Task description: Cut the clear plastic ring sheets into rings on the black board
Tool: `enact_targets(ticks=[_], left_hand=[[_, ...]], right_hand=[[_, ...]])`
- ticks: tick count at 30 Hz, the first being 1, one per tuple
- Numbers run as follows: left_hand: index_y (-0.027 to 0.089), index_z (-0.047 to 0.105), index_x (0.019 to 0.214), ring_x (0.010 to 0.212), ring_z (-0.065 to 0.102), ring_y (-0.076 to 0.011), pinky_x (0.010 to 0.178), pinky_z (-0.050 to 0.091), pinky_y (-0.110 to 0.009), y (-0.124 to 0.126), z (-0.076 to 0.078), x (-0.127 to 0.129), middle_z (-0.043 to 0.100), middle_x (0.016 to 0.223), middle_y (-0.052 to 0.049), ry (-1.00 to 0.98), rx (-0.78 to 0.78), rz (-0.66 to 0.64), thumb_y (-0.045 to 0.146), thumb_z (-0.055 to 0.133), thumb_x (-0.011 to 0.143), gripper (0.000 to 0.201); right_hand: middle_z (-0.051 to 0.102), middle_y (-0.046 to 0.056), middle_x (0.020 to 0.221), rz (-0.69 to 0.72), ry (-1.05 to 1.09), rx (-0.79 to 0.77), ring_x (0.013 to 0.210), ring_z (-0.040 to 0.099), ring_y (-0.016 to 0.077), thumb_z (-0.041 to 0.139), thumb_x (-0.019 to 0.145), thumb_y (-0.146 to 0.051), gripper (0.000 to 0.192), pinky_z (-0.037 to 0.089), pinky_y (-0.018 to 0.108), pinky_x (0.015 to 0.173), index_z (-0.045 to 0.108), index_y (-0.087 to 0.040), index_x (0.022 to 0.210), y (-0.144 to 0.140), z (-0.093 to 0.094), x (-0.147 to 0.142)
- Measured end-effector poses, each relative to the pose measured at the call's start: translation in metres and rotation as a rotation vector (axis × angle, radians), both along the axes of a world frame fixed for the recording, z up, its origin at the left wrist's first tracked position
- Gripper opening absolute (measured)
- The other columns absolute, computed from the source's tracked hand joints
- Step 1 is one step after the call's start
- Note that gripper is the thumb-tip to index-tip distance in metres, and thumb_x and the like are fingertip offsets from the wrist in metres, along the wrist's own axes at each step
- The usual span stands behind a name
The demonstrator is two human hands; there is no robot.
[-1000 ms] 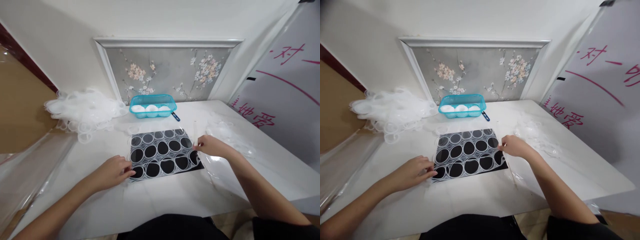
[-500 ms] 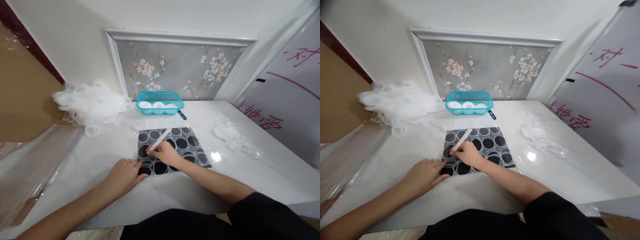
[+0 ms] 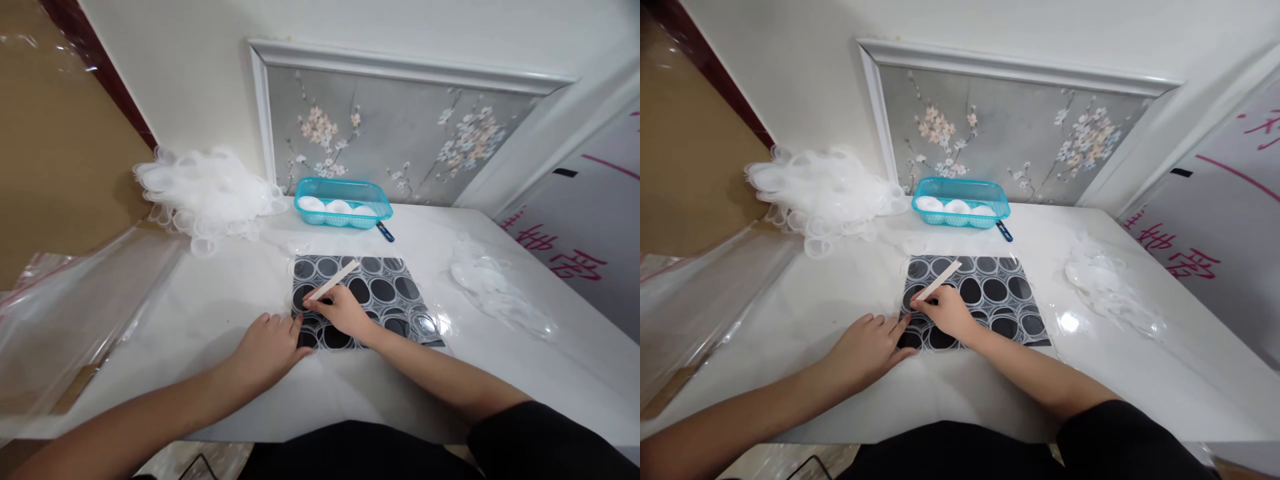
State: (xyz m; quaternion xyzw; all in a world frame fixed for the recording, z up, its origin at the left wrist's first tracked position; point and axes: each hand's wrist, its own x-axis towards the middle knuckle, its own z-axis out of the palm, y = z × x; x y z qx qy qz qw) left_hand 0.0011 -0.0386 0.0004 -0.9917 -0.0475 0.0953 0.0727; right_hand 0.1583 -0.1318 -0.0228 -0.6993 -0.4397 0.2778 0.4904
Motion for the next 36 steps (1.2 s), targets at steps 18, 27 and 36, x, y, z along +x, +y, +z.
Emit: enact_targets(ticks=[18, 27, 36], left_hand=[[0.006, 0.057, 0.124, 0.088, 0.064, -0.0295, 0.076, 0.048, -0.041, -0.003, 0.002, 0.001, 0.068, 0.096, -0.015, 0.011, 0.02, 0.009, 0.048, 0.048, 0.093, 0.053], [0.01, 0.057, 0.122, 0.079, 0.067, -0.0283, 0.065, 0.048, -0.035, 0.003, 0.014, 0.004, 0.069, 0.087, -0.012, 0.123, -0.121, 0.056, 0.049, 0.042, 0.095, 0.05], [0.015, 0.068, 0.108, 0.082, 0.063, -0.0241, 0.07, 0.047, -0.034, 0.013, 0.015, 0.005, 0.067, 0.089, -0.009, -0.032, -0.144, 0.028, 0.047, 0.046, 0.094, 0.041]], right_hand=[[0.073, 0.002, 0.087, -0.017, -0.076, 0.056, 0.085, 0.068, 0.0201, 0.064, 0.081, -0.026, 0.011, 0.051, 0.031, 0.08, 0.072, -0.019, 0.081, 0.0, -0.004, -0.002], [0.07, 0.008, 0.099, 0.313, -0.948, -0.025, 0.115, 0.055, 0.0213, 0.046, 0.092, -0.016, 0.024, 0.05, 0.026, 0.072, 0.064, -0.019, 0.108, -0.008, -0.003, -0.003], [0.07, 0.006, 0.093, -0.345, -0.812, 0.261, 0.088, 0.062, 0.0197, 0.042, 0.095, -0.028, 0.027, 0.049, 0.032, 0.078, 0.068, -0.02, 0.094, -0.014, 0.043, 0.053]])
